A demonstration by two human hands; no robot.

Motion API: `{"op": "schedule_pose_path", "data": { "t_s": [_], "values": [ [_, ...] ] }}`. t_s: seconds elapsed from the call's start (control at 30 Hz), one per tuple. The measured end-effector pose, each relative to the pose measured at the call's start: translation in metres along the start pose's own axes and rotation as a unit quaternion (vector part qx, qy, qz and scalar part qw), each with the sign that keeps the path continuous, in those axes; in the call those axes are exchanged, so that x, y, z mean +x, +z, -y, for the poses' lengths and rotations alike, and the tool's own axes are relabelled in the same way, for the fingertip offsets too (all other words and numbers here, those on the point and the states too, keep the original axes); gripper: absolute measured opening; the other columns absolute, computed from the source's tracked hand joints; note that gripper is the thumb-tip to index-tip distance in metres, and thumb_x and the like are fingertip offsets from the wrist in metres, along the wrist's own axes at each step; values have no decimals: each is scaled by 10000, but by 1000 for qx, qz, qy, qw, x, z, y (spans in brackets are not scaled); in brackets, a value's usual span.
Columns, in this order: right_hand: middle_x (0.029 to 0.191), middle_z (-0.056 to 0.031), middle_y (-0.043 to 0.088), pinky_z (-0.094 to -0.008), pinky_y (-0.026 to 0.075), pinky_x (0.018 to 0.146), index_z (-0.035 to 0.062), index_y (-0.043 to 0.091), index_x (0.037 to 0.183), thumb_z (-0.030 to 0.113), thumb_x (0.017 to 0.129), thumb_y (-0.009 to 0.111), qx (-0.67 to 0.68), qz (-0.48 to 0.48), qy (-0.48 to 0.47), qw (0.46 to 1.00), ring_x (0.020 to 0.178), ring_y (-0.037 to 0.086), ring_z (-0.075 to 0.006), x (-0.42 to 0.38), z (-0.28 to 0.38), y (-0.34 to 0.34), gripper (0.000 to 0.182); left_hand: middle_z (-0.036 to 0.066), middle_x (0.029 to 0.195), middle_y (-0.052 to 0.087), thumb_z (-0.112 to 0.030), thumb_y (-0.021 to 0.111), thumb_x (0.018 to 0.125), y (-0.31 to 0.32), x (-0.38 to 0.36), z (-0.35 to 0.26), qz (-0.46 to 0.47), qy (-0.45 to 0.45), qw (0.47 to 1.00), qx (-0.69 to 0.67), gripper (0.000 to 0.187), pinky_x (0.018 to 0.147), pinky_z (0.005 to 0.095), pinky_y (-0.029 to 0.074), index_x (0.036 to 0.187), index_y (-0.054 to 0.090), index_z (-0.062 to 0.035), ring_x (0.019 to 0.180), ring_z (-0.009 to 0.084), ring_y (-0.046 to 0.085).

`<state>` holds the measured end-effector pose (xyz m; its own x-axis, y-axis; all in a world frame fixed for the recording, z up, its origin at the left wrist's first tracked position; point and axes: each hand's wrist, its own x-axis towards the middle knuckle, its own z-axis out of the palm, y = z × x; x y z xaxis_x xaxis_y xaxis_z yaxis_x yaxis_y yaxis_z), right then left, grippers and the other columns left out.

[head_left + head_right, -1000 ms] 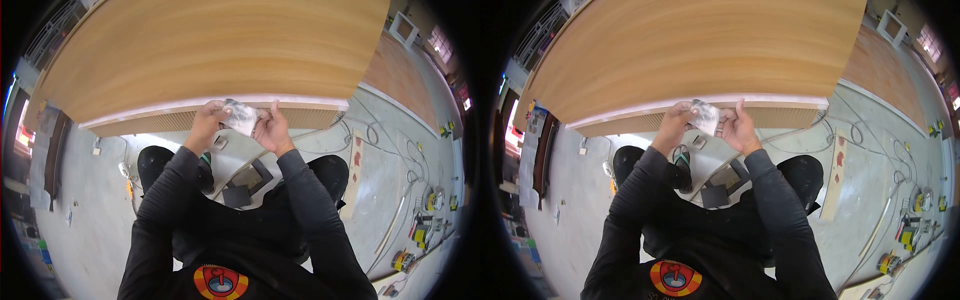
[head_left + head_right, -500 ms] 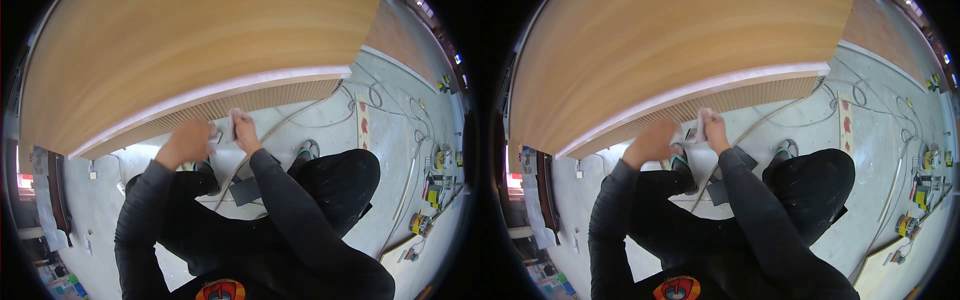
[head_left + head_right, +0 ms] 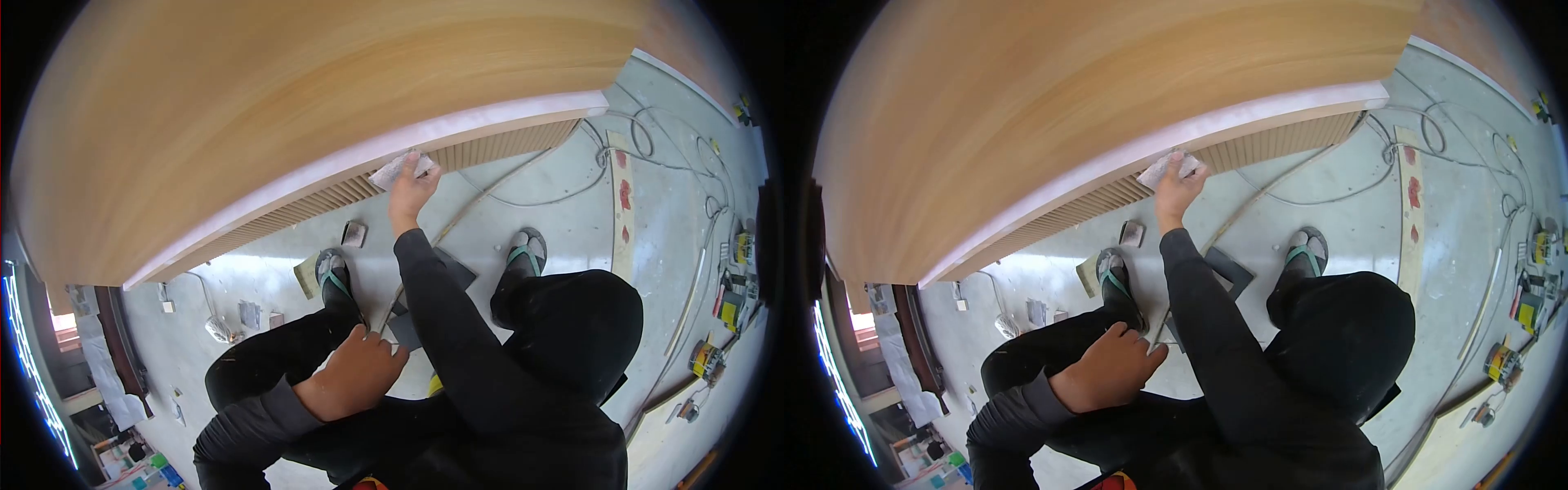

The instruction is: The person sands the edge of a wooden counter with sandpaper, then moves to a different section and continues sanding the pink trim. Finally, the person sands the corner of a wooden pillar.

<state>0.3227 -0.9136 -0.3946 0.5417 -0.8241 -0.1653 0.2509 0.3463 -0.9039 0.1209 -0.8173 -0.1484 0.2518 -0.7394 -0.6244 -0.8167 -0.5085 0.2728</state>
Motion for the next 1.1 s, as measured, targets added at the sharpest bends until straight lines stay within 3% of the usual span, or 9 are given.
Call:
{"op": "schedule_pose_path", "data": {
  "t_s": [0.37, 0.43, 0.57, 0.67, 0.7, 0.83, 0.93, 1.0, 1.1],
  "values": [
    [949, -79, 558, -305, 468, 787, 22, 477, 1008, 295, 953, 679, 42, -102, -30, 993, 854, 538, -157, 16, 19, 3, 344, 111, 809, 649, -106, 666, 779, -4, 11, 16, 44, 26, 994, -95, 526, 817, 404, 446, 1275, 515, -14, 839, 289, 644],
    [951, -88, 559, -334, 468, 805, 14, 484, 1009, 327, 944, 683, -110, -71, -52, 990, 866, 541, -187, -5, -4, 7, 377, 110, 815, 652, -106, 663, 783, -8, 14, 16, 56, 28, 994, -92, 529, 828, 403, 448, 1282, 513, -15, 846, 288, 645],
    [967, -113, 556, -363, 461, 822, -6, 478, 1004, 382, 948, 665, -170, -73, -40, 982, 882, 540, -206, 5, 16, -2, 434, 110, 832, 657, -119, 643, 813, -11, 16, 12, 47, 35, 995, -76, 501, 860, 409, 451, 1287, 514, -21, 857, 288, 648],
    [985, -134, 541, -379, 442, 853, -23, 456, 1044, 317, 925, 692, 35, -110, 22, 993, 920, 532, -237, 34, 40, -3, 431, 110, 842, 658, -125, 624, 833, -11, 14, 6, 29, 36, 996, -71, 481, 872, 415, 452, 1290, 513, -23, 863, 290, 649],
    [977, -117, 541, -357, 444, 842, -21, 451, 1041, 307, 918, 711, -68, -111, -33, 991, 903, 521, -212, 32, 10, -8, 437, 110, 846, 658, -125, 615, 842, -12, 15, 4, 24, 43, 996, -76, 471, 876, 418, 453, 1290, 513, -23, 866, 291, 649],
    [950, -117, 536, -358, 459, 829, -17, 448, 1018, 302, 926, 707, -55, -2, -67, 996, 872, 515, -190, -5, -7, -2, 421, 118, 854, 660, -128, 622, 833, -9, 19, 3, 40, 49, 994, -86, 477, 874, 417, 453, 1285, 516, -19, 869, 294, 649],
    [923, -114, 539, -360, 474, 811, 3, 463, 1017, 324, 913, 722, -86, -100, -3, 991, 846, 536, -198, 27, 32, -6, 425, 128, 863, 663, -129, 648, 812, -3, 17, 6, 24, 30, 996, -78, 488, 860, 417, 452, 1270, 524, -14, 865, 302, 647],
    [893, -103, 537, -364, 485, 777, 8, 468, 1003, 347, 904, 729, 74, -57, 48, 994, 811, 536, -198, 19, 24, -1, 439, 126, 856, 661, -132, 671, 792, 1, 17, 8, -6, 25, 997, -75, 508, 840, 413, 450, 1265, 525, -15, 857, 306, 645],
    [937, -121, 553, -387, 484, 772, -16, 457, 994, 346, 908, 722, -108, 28, -66, 992, 832, 536, -202, -20, 11, 5, 457, 120, 849, 658, -129, 681, 783, 4, 18, 10, 27, 33, 995, -86, 530, 822, 407, 446, 1273, 514, -16, 844, 306, 645]
  ]
}}
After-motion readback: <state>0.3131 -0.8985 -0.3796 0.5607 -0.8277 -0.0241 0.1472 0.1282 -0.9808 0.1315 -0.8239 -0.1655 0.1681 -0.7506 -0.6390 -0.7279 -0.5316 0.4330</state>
